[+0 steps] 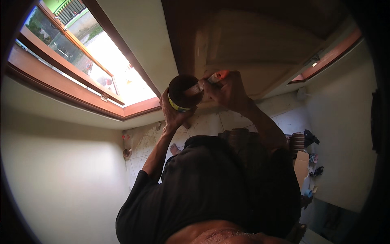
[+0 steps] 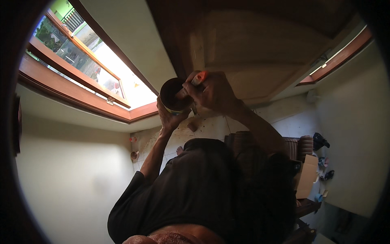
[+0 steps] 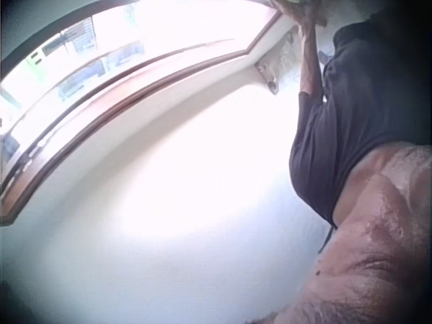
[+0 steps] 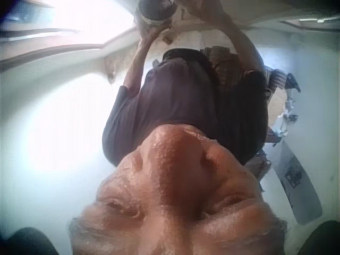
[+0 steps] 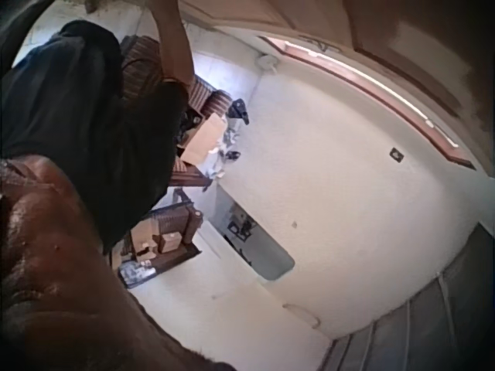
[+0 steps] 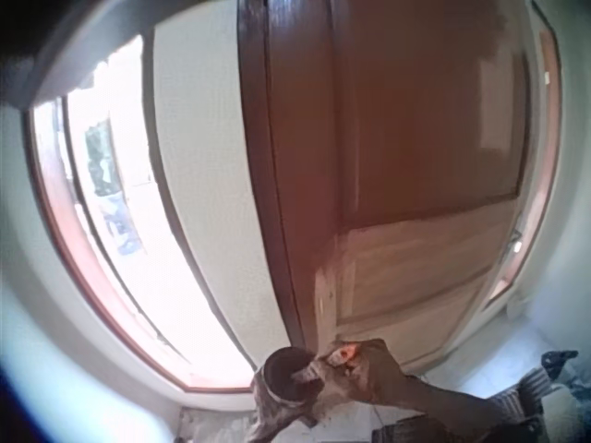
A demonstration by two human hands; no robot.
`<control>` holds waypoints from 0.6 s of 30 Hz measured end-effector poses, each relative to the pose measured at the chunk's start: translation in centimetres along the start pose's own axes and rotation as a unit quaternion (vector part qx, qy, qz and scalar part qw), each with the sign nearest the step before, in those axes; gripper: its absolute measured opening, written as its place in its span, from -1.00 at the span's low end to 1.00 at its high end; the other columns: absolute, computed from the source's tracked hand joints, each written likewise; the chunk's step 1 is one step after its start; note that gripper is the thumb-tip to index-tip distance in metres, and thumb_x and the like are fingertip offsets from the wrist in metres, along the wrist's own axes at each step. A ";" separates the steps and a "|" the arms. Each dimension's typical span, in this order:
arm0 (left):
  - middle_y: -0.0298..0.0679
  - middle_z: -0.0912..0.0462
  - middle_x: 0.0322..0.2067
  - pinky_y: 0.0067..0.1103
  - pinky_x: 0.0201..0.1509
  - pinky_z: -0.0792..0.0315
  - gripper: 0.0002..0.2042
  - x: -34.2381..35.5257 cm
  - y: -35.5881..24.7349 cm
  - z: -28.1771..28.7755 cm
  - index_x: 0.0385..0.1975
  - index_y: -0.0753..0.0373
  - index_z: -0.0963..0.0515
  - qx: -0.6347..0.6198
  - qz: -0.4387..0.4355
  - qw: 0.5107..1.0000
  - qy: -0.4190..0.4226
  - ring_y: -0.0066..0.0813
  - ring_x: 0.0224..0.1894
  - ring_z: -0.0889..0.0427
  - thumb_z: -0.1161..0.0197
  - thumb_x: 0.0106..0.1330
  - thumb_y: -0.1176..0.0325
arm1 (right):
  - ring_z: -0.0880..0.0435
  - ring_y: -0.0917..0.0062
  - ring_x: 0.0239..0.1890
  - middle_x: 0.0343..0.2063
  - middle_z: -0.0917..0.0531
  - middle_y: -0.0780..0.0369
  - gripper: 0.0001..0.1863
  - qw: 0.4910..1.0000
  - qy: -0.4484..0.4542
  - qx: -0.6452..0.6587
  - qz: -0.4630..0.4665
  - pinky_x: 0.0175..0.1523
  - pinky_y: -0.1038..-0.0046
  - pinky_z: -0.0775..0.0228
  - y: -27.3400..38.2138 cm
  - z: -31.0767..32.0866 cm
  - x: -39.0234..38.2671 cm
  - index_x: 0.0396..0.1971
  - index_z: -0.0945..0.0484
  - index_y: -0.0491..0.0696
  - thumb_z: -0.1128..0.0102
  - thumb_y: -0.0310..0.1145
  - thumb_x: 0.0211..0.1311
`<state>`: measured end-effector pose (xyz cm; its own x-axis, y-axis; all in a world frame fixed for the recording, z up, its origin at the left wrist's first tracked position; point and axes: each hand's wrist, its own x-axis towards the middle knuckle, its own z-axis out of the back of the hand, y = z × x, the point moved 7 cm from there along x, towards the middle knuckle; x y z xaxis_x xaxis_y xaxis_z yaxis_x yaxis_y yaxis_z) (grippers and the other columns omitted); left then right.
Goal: The person paints the wooden frame of a door using a brush, dipping it into a can of paint and applying it to the wood.
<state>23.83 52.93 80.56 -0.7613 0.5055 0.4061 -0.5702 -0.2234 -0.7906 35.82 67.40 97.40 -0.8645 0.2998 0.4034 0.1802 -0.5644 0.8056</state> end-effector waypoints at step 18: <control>-0.07 -0.41 0.04 -0.15 0.26 -0.19 0.06 -0.2 0.6 0.3 0.23 0.25 -0.18 -0.019 0.018 1.000 0.017 -0.03 0.17 -0.32 -0.61 -0.39 0.08 | -0.68 0.65 -0.48 -0.47 -0.72 0.25 -0.91 0.983 0.089 -0.050 0.150 -0.38 0.55 -0.53 0.4 -1.6 -1.7 -0.35 -0.63 -0.09 -0.27 -0.40 0.24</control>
<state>23.52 52.47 80.11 -0.7698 0.5254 0.3626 -0.5304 -0.2104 -0.8212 36.62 65.43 96.36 -0.8493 -0.0263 0.5272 0.4004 -0.6828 0.6111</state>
